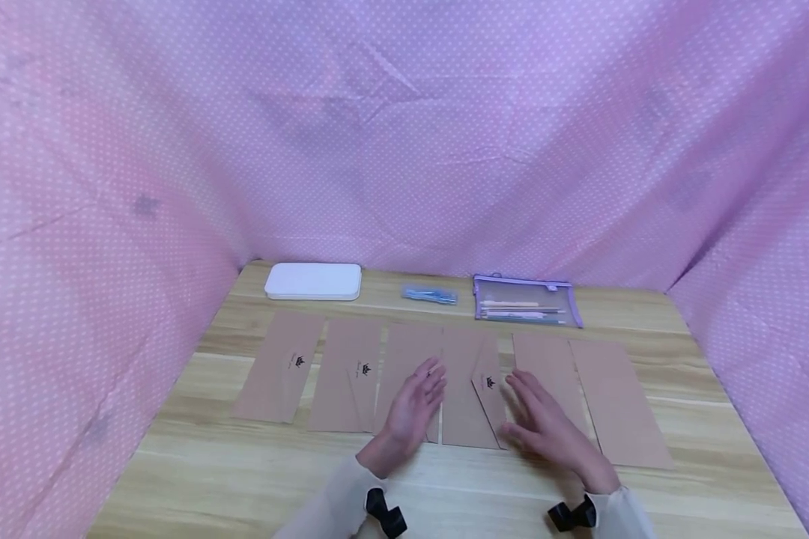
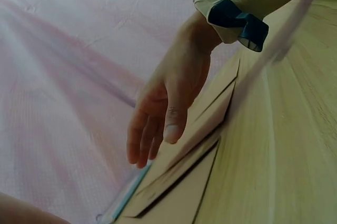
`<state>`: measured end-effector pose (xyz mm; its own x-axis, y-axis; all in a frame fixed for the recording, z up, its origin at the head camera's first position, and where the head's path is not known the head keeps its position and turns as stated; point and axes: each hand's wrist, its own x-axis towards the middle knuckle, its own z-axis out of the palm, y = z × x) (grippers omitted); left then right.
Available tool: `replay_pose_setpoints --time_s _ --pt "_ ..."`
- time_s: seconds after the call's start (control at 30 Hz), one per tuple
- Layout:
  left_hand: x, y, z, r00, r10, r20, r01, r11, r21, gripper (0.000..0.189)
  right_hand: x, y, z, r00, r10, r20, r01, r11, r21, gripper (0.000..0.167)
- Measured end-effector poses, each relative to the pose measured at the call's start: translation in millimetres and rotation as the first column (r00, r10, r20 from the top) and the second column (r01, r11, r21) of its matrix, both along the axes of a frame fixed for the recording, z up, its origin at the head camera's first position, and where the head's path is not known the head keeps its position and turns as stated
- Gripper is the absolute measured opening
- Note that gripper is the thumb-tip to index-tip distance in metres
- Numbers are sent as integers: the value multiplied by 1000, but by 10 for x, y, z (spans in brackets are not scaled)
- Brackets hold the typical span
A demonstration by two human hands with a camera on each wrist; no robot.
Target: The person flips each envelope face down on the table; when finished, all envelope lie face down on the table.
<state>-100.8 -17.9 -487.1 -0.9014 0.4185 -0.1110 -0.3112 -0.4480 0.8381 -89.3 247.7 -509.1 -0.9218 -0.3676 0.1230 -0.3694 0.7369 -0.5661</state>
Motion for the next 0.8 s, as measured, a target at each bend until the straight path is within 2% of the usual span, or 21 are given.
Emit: replay_pose_setpoints --time_s 0.13,0.4,0.8 --pt "-4 -71 -76 999 -15 35 15 1000 -4 68 -2 -32 -43 999 29 -13 -28 998 62 86" --pt "3 -112 -156 996 -46 71 46 999 -3 68 24 -38 -130 998 68 -2 -68 993 93 81" --pt "42 -78 -148 994 -62 92 62 998 5 69 49 -28 -194 993 80 -88 -67 988 139 74"
